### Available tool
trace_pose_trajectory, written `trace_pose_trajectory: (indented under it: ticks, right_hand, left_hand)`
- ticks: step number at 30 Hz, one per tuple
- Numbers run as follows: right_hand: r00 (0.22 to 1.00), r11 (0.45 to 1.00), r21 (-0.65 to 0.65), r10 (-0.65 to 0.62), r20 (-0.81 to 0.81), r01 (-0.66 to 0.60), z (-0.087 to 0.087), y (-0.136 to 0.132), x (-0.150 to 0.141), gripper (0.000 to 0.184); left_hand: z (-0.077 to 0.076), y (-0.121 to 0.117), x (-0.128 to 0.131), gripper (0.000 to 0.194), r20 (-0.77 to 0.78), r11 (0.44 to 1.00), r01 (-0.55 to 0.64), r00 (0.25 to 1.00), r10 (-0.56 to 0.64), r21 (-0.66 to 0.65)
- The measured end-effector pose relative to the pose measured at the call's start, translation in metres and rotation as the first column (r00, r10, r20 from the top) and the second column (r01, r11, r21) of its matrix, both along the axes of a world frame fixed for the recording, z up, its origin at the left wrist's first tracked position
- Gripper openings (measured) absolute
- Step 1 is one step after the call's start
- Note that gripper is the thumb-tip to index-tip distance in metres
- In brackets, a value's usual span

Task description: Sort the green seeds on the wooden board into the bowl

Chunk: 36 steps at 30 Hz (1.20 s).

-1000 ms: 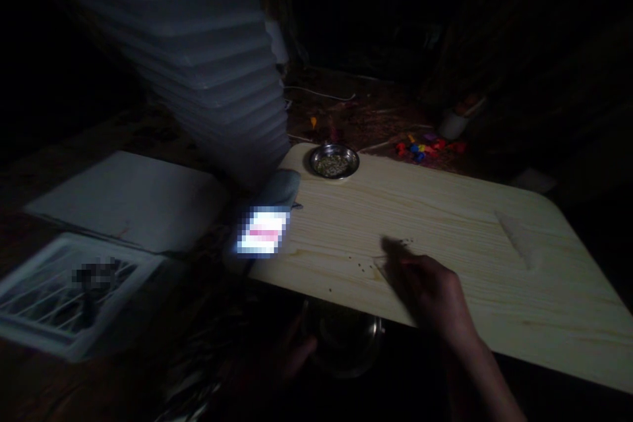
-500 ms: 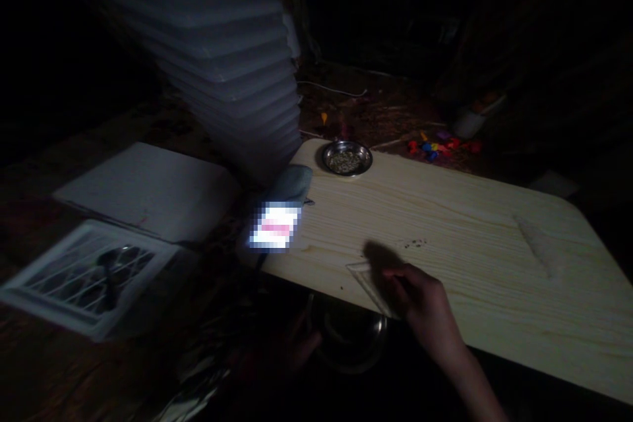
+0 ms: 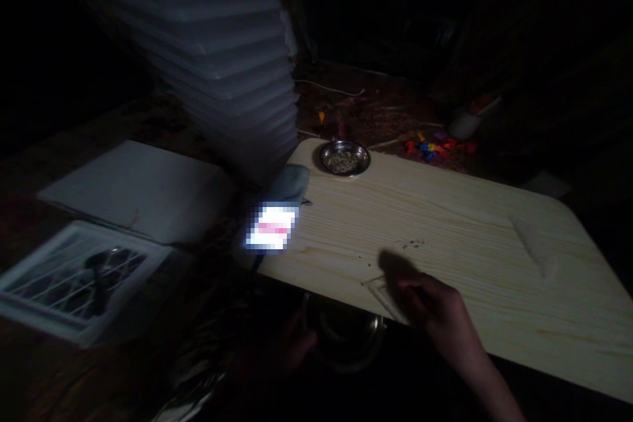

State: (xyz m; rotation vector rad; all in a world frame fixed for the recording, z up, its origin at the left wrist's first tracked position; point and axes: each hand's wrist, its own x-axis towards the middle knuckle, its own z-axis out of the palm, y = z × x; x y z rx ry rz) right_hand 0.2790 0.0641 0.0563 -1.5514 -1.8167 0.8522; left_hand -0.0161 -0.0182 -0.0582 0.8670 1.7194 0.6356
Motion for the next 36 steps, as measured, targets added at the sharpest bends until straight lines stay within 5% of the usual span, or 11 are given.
trace_pose_trajectory:
  ticks: [6, 8, 11, 16, 21, 24, 31, 36]
  right_hand:
    - [0.995, 0.994, 0.065, -0.093, 0.020, 0.092, 0.000, 0.010, -0.004, 0.020]
    - [0.999, 0.998, 0.058, -0.029, 0.017, 0.028, -0.001, 0.011, -0.007, 0.020]
    - [0.998, 0.999, 0.012, 0.051, -0.020, -0.051, -0.002, 0.013, -0.012, 0.018]
    - [0.995, 0.993, 0.068, -0.098, 0.020, 0.097, -0.003, 0.023, -0.020, 0.019]
    - [0.998, 0.999, 0.019, 0.048, -0.043, -0.048, 0.000, 0.021, -0.024, 0.020]
    - [0.999, 0.999, 0.041, -0.017, -0.040, 0.018, 0.005, 0.021, -0.031, 0.020]
    - [0.998, 0.988, 0.155, 0.020, -0.051, -0.012, 0.010, 0.035, -0.072, 0.020]
    - [0.997, 0.990, 0.125, -0.059, -0.047, 0.064, 0.004, 0.033, -0.052, 0.017]
  left_hand:
    - [0.028, 0.007, 0.012, 0.060, -0.305, 0.993, 0.109, 0.948, -0.090, 0.043]
    - [0.035, 0.008, 0.010, 0.058, -0.336, 0.994, 0.098, 0.939, -0.076, 0.049]
    - [0.038, 0.006, 0.004, 0.057, -0.285, 0.994, 0.085, 0.956, -0.064, 0.062]
    - [0.044, 0.006, 0.000, 0.045, -0.134, 0.999, 0.002, 0.991, -0.007, -0.038]
    - [0.063, 0.013, -0.001, 0.029, 0.130, 0.999, -0.009, 0.991, 0.016, -0.053]
    - [0.070, 0.017, -0.002, 0.027, 0.214, 0.998, -0.016, 0.976, 0.030, -0.066]
    - [0.077, 0.020, -0.003, 0.028, 0.243, 0.994, 0.002, 0.970, 0.025, -0.108]
    - [0.083, 0.020, -0.013, 0.030, 0.192, 0.993, -0.068, 0.978, 0.085, -0.093]
